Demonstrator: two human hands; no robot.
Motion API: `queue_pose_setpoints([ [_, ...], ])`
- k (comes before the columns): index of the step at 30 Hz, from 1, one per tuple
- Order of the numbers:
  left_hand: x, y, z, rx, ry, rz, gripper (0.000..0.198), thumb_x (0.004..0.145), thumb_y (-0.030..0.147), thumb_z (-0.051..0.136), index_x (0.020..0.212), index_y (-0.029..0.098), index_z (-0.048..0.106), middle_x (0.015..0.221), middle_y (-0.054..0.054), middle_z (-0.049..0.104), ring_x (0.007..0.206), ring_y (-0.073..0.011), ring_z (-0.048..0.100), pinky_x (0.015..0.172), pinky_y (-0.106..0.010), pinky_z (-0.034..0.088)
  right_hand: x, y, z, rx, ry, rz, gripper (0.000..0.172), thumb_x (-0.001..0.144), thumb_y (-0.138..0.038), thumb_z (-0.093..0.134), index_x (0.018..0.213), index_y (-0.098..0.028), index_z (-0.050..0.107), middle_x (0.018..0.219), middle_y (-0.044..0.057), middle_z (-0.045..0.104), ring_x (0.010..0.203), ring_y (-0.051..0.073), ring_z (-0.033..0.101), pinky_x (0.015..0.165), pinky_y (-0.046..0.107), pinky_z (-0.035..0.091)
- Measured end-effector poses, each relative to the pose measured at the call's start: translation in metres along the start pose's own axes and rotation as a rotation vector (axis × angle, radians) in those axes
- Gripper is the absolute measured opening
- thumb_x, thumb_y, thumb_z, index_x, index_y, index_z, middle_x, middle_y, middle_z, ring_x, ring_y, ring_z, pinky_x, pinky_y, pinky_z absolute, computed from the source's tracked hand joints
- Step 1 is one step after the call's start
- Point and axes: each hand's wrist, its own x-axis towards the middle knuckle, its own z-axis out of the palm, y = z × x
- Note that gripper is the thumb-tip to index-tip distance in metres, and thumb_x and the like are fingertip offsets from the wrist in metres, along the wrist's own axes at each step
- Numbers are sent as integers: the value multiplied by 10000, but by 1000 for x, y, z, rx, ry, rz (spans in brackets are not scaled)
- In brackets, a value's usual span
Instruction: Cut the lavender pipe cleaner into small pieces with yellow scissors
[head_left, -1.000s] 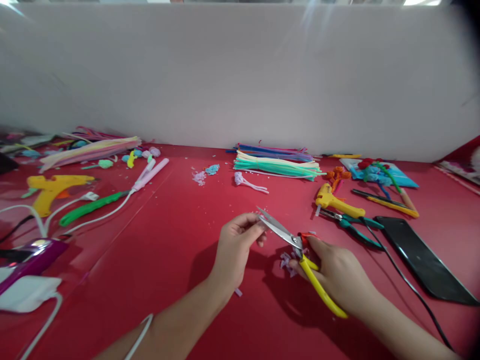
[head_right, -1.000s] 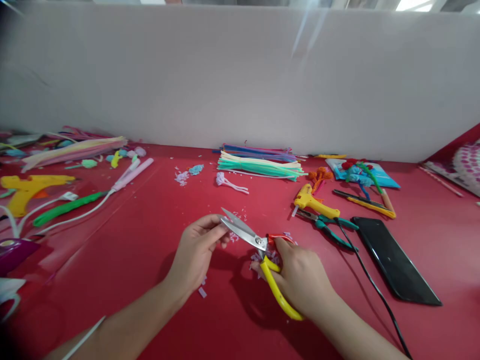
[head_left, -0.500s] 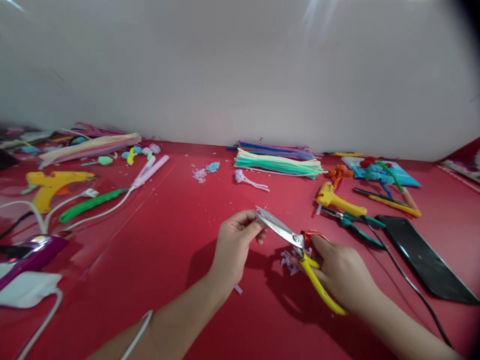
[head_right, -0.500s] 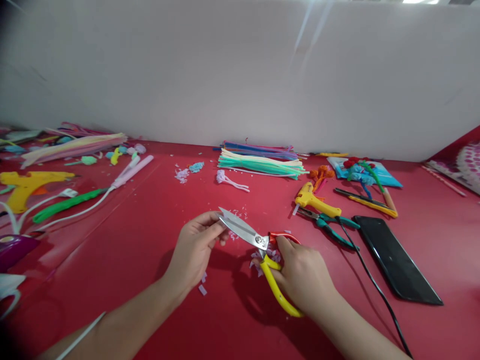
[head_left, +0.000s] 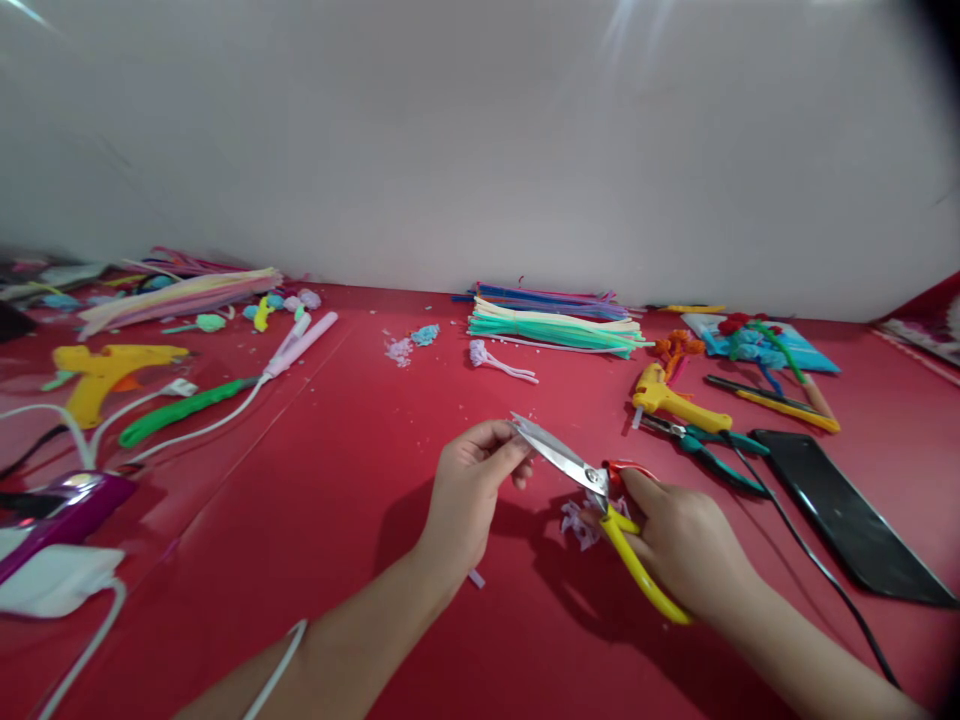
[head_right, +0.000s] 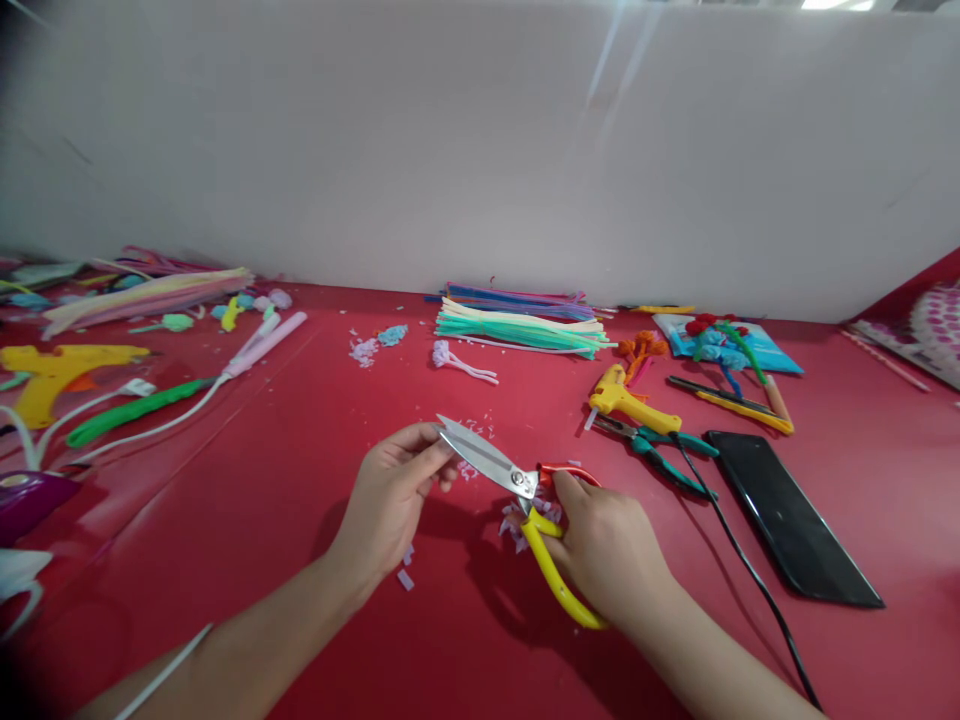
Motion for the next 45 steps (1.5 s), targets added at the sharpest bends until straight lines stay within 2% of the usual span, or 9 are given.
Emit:
queue_pose_setpoints([
  [12,0,2,1,11,-5,-7,84,709,210,559,672,134,566,595,7,523,539,-63,459,503,-175,370,0,0,-1,3,-46,14,266,748,-463,402,692,-206,438,514,-9,542,423,132,491,429,249,165],
  [16,0,3,0,10,-6,-20,87,706,215,562,694,131,576,605,-5,532,537,-73,462,499,-187,371,0,0,0,4,-19,27,271,749,-460,402,660,-205,425,500,-8,538,414,125,485,430,245,168],
  [22,-1,1,1,-42,-37,-35,98,728,220,542,758,132,574,640,-8,537,554,-64,461,525,-187,374,1,1,0,40,-69,114,291,746,-481,393,632,-214,398,469,-12,512,424,130,485,426,230,180],
  [26,0,1,2,-125,-91,-118,108,731,224,538,771,129,572,678,-17,549,563,-60,475,529,-185,370,3,3,-1,27,-44,163,299,725,-510,397,683,-215,422,484,-3,516,437,146,497,420,227,187],
  [28,0,1,3,-153,-127,-181,110,728,225,542,760,124,570,684,-23,554,558,-60,481,522,-183,368,4,2,-2,89,-53,173,292,726,-502,401,691,-213,431,488,-4,514,445,143,493,420,225,203],
  [31,0,1,5,-145,-183,-266,109,722,231,549,744,125,562,671,-22,551,538,-62,487,492,-179,356,4,0,-3,308,-77,174,271,743,-468,400,706,-206,461,507,-10,516,445,122,469,414,217,234],
  [35,-4,-3,9,55,-337,-332,133,724,257,541,739,128,571,643,-21,550,512,-71,488,493,-195,371,1,-7,-9,645,-79,219,259,754,-427,401,748,-188,501,560,-14,516,484,106,461,421,205,289],
  [40,-10,-10,13,284,-500,-287,128,726,243,516,699,132,575,615,-16,535,512,-85,482,477,-194,385,3,-15,-21,947,-181,251,188,733,-357,457,716,-177,505,577,-33,482,539,91,450,493,196,357],
  [45,-12,-9,16,407,-482,-206,101,712,206,515,673,146,586,625,-3,515,528,-86,470,505,-193,388,3,-14,-17,945,-189,223,152,719,-307,459,639,-178,450,547,-51,408,518,76,391,475,186,323],
])
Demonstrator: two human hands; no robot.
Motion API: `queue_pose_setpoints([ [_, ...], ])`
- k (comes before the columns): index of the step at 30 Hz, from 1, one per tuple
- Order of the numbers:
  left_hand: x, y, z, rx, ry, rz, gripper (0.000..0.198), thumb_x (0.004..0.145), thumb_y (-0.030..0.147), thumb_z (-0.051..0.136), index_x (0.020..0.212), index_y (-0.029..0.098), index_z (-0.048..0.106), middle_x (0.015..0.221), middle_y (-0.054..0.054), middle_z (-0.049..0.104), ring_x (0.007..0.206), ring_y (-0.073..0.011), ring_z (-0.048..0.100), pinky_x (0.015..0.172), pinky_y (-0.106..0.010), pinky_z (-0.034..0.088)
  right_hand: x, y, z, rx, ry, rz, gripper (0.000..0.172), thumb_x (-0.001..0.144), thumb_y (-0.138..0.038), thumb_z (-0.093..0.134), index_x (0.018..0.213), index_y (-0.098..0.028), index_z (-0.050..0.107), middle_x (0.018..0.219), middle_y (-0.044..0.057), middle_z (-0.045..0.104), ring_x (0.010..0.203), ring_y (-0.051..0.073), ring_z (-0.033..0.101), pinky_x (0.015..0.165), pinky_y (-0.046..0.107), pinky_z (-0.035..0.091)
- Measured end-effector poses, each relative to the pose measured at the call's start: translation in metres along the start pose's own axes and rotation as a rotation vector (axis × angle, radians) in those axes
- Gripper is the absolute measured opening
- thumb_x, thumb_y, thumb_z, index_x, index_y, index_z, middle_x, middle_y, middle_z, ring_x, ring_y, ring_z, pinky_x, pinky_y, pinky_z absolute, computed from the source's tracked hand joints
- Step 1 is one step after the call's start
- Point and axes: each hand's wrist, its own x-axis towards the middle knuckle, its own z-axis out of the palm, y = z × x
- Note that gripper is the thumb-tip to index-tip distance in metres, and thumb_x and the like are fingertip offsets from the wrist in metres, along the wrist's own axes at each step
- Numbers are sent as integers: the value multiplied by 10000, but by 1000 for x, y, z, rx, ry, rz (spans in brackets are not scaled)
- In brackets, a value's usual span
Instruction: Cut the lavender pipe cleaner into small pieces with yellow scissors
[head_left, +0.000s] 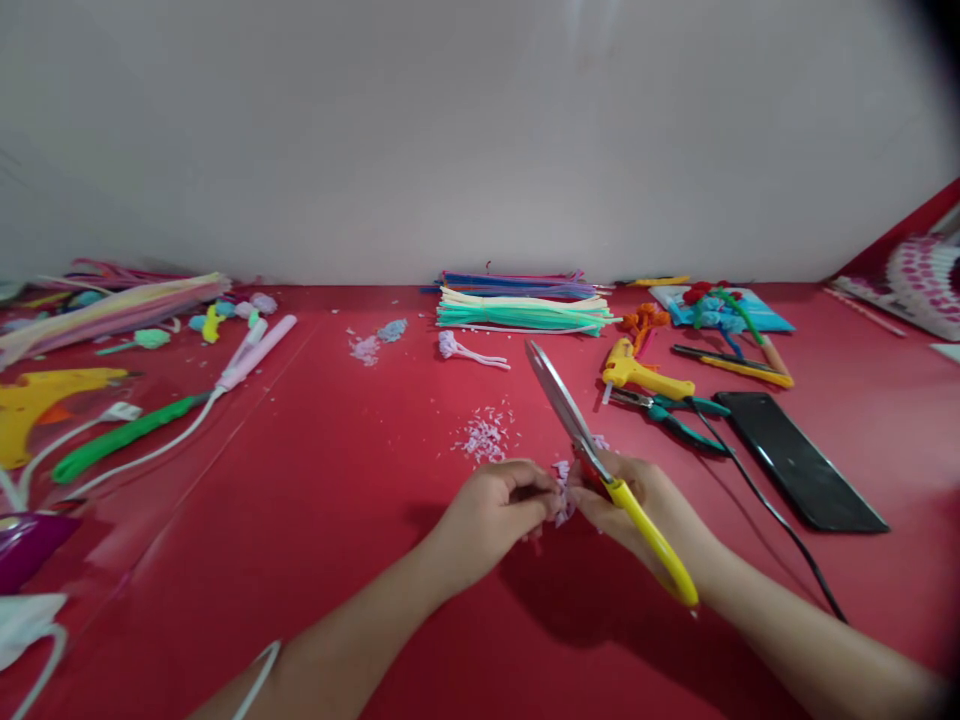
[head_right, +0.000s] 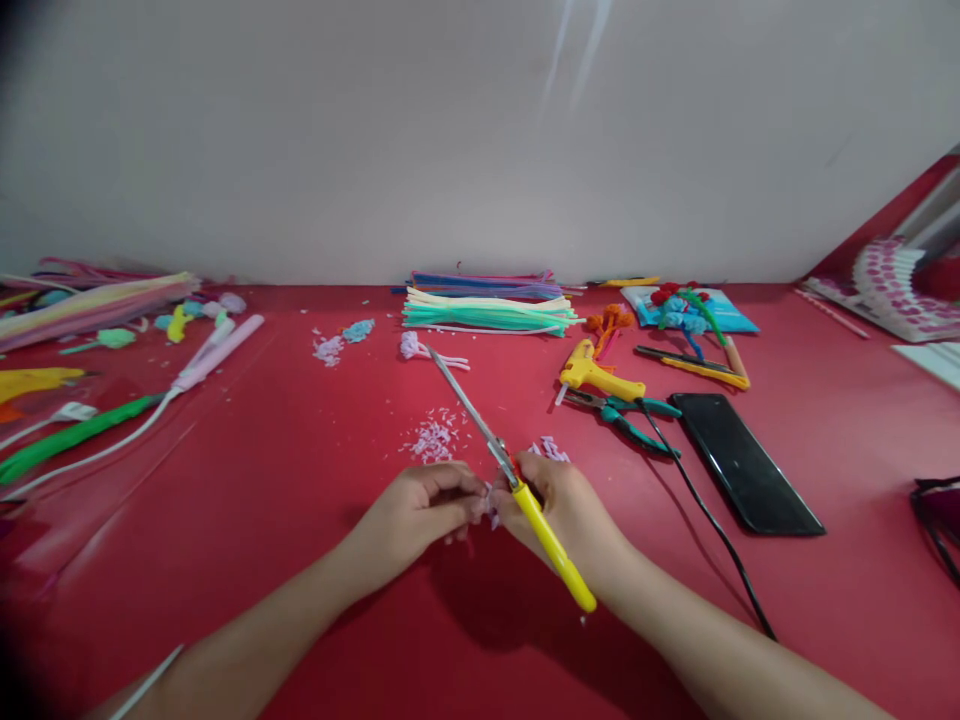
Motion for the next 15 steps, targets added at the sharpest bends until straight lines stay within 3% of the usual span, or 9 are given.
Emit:
queue_pose_setpoints([
  [6,-2,2,1,222,34,97,131,719,185,489,684,172,615,631,-6,532,580,-111,493,563,-213,386,-2,4,3,-100,-25,-35,122,726,-280,425,684,-172,462,597,-28,466,558,92,424,502,199,329],
  [15,-7,0,6,571,154,300,127,712,158,492,714,191,615,694,-31,584,655,-149,508,630,-251,382,-5,3,6,-225,50,-49,86,689,-224,425,615,-184,410,522,-45,392,497,76,349,435,185,273],
])
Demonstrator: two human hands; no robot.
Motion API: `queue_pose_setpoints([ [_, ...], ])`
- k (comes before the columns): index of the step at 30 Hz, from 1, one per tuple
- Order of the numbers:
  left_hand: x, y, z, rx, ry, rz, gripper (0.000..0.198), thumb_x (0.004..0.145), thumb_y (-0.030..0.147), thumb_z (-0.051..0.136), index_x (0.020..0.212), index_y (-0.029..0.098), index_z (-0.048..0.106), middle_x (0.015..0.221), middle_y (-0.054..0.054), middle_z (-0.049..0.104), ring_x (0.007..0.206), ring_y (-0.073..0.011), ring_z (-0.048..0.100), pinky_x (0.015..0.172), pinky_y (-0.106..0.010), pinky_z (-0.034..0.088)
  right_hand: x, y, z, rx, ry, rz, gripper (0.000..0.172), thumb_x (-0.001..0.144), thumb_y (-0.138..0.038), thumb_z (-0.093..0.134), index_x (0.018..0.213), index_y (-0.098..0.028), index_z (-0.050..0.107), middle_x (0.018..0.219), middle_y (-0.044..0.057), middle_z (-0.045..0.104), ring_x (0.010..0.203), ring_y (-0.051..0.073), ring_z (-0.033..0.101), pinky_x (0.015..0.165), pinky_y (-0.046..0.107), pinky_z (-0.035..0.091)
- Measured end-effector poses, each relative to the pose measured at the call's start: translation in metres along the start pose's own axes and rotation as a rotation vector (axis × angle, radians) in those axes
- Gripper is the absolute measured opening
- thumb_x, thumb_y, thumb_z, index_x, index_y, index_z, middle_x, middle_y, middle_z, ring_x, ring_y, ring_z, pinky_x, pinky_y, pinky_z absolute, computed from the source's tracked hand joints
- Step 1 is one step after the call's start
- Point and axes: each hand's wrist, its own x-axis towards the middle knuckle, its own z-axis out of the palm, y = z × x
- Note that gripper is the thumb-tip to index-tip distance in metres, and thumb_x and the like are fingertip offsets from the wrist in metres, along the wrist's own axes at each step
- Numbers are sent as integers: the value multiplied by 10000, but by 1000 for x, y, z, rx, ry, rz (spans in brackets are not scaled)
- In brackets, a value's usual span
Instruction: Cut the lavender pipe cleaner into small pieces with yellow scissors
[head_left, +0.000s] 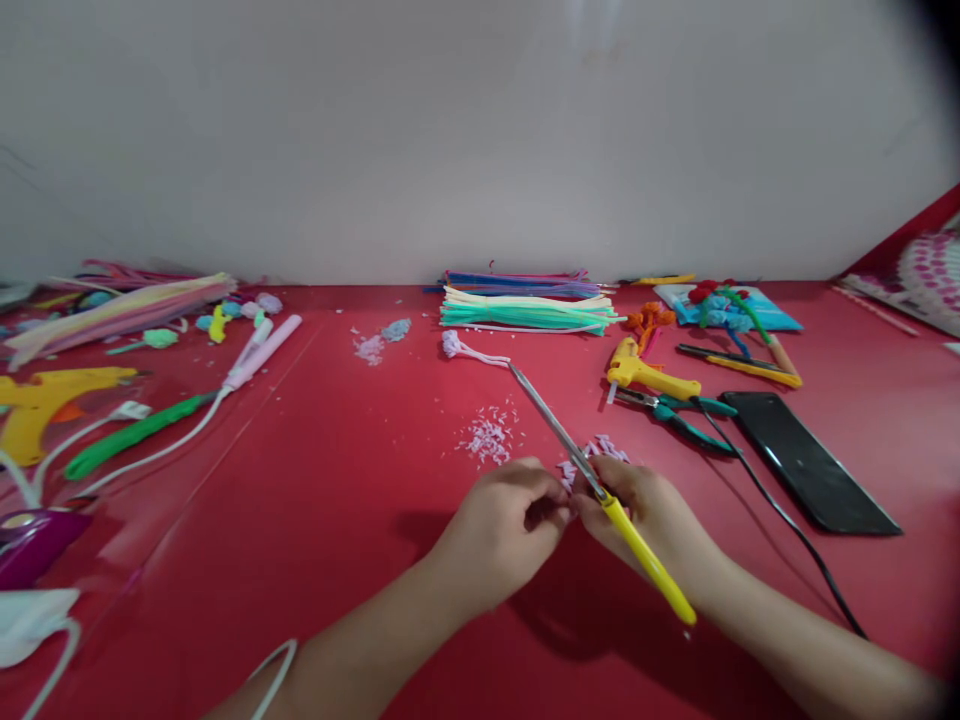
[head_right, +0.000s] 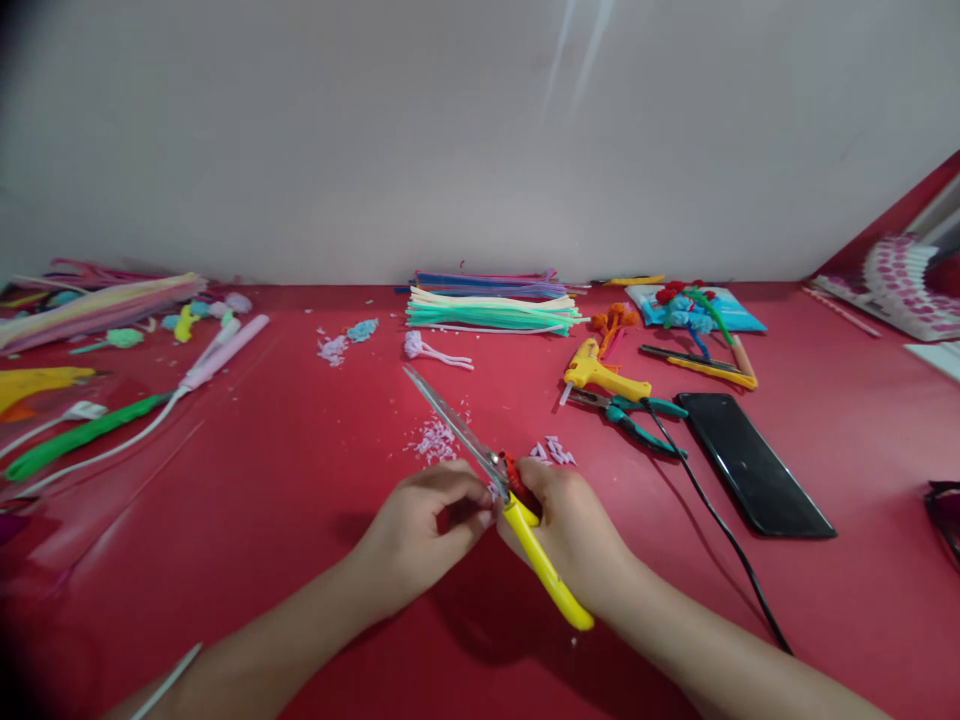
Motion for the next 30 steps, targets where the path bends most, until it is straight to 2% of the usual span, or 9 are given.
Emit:
queue_pose_setpoints([
  [3,-1,2,0,8,-7,13,142,710,139,482,714,194,613,697,-29,583,661,-146,513,627,-244,382,-1,1,1,-24,8,-6,120,694,-228,426,594,-194,369,504,-51,374,481,73,346,425,180,259],
  [5,0,2,-2,-49,32,-30,118,708,154,497,691,191,607,691,-22,574,648,-137,507,607,-235,378,-1,1,-1,-59,5,-19,139,702,-271,442,608,-198,370,507,-50,390,468,72,349,418,182,251],
  [10,8,-5,-15,-458,259,-276,99,723,238,527,678,161,570,541,19,498,517,-92,451,527,-216,364,3,5,-8,-373,93,-53,220,661,-410,504,663,-212,408,510,-39,467,434,89,390,428,207,221],
  [13,11,-11,-20,-696,399,-289,82,712,223,550,690,145,561,560,19,504,513,-72,443,517,-203,365,5,8,-8,-514,113,-79,247,680,-456,473,715,-216,425,565,-14,535,467,119,469,446,220,218],
  [15,12,-13,-22,-785,447,-273,61,708,201,556,690,143,561,581,16,515,530,-69,452,513,-194,367,6,10,-6,-568,115,-84,257,697,-468,452,745,-215,434,591,-4,559,487,134,501,451,227,217],
  [21,10,-12,-21,-863,491,-262,35,714,168,549,701,146,573,594,16,530,545,-62,474,507,-178,377,5,15,-2,-666,129,-121,278,728,-475,408,773,-206,457,576,-2,570,470,134,506,444,237,191],
  [30,10,-13,-22,-812,490,-279,41,716,158,539,676,146,539,550,29,511,517,-53,451,489,-170,369,5,16,1,-810,189,-155,304,750,-457,373,811,-190,505,507,5,550,432,144,503,441,241,161],
])
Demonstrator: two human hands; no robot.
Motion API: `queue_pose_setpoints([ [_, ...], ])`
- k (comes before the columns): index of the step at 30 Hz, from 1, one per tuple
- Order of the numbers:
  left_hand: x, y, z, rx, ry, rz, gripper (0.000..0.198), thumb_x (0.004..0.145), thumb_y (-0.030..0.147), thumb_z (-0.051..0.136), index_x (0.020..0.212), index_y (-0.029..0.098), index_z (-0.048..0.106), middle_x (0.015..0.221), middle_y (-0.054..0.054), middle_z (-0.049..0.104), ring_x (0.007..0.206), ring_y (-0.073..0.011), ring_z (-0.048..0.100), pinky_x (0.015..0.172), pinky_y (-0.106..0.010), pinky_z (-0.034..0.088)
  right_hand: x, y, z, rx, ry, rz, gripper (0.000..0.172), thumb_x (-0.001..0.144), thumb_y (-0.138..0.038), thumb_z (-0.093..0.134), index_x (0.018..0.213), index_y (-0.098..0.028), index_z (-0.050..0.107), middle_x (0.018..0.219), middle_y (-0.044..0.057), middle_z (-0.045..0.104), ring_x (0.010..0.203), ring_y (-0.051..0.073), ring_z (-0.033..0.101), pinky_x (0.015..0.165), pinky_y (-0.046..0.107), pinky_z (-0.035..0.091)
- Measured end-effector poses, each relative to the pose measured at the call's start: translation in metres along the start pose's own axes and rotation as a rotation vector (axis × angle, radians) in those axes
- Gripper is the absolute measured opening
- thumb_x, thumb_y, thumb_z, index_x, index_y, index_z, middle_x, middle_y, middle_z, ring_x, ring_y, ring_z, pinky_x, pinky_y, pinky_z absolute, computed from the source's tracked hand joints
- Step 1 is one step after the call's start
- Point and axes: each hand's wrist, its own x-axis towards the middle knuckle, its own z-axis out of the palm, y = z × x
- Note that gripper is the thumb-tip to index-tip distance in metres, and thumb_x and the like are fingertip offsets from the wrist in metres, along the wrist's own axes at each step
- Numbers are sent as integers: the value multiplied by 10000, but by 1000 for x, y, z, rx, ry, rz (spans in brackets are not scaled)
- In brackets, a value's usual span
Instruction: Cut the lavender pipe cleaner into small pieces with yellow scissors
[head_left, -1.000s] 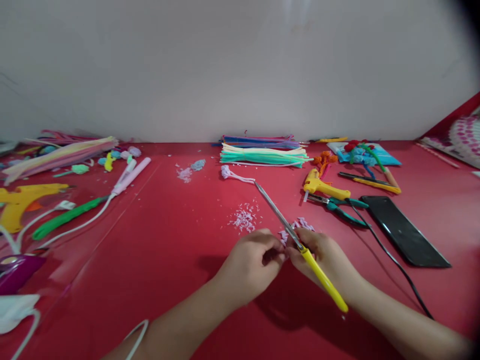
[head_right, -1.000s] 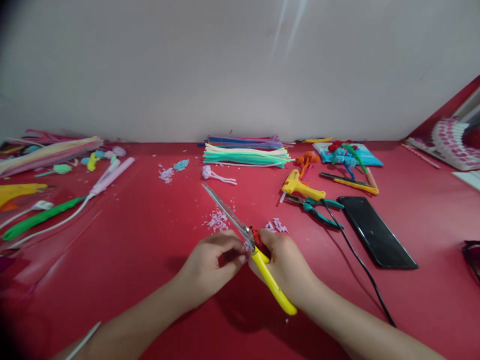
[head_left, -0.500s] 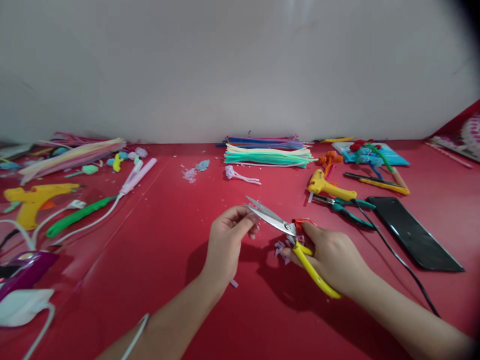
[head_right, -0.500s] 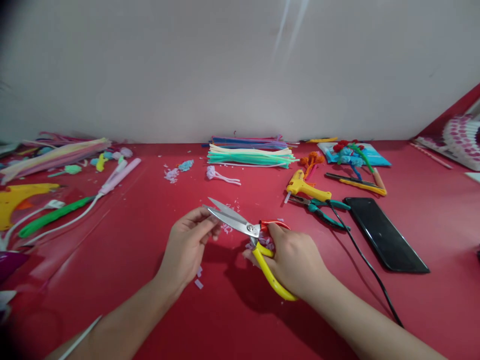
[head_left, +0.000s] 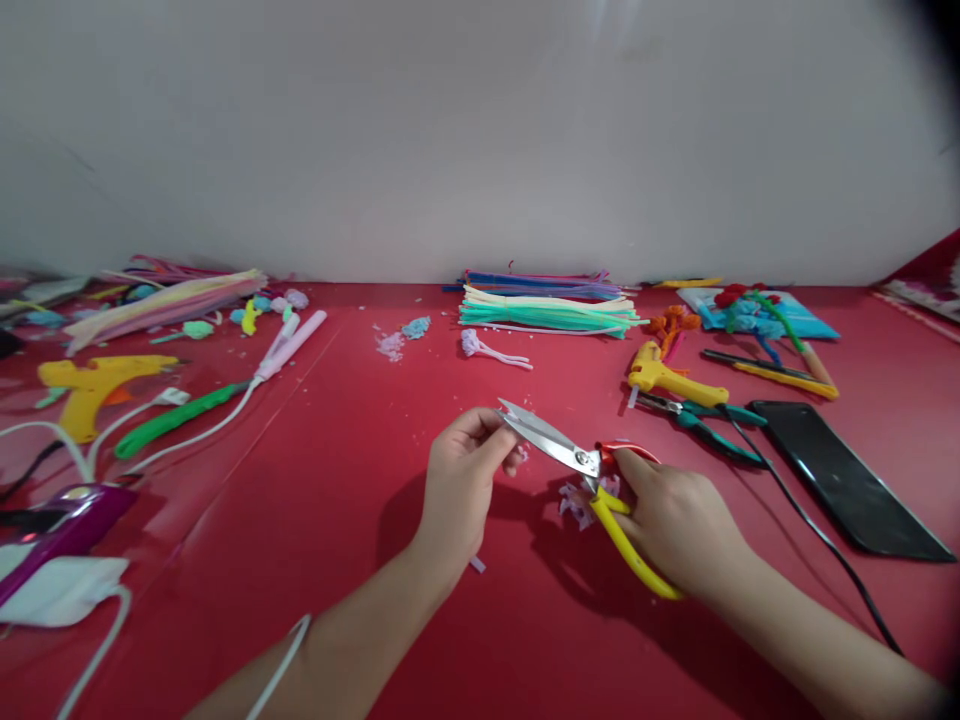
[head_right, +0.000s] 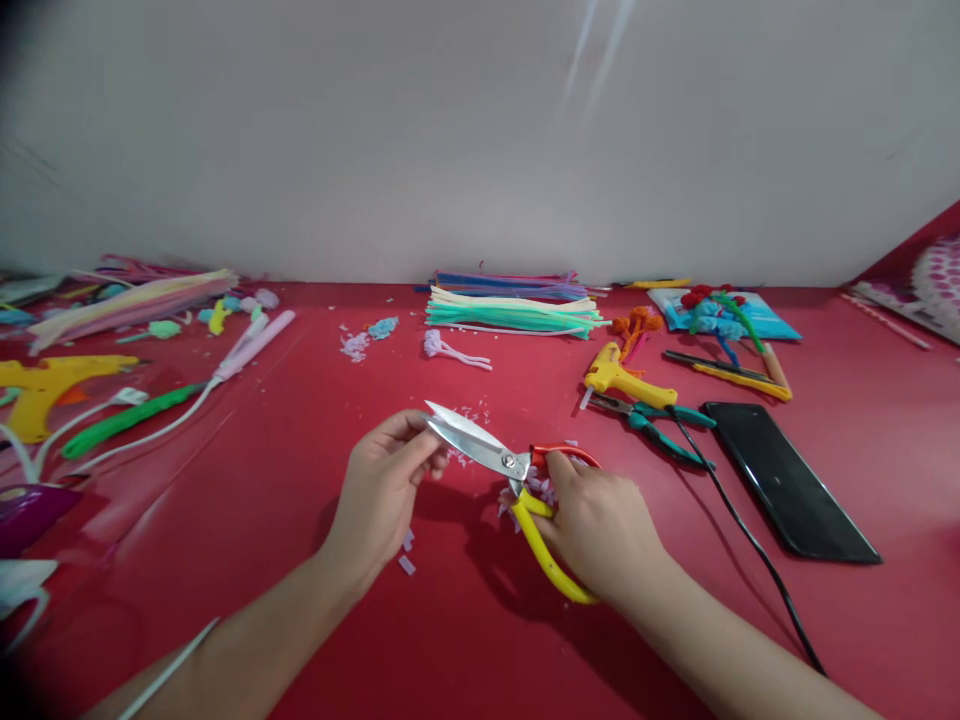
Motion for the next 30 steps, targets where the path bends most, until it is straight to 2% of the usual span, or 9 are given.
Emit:
queue_pose_setpoints([
  [30,0,2,0,27,7,-4,83,725,212,533,675,150,511,545,28,505,501,-55,437,488,-172,357,-1,2,3,8,-4,17,333,748,-514,363,675,-203,456,453,-3,520,396,135,475,427,240,138],
])
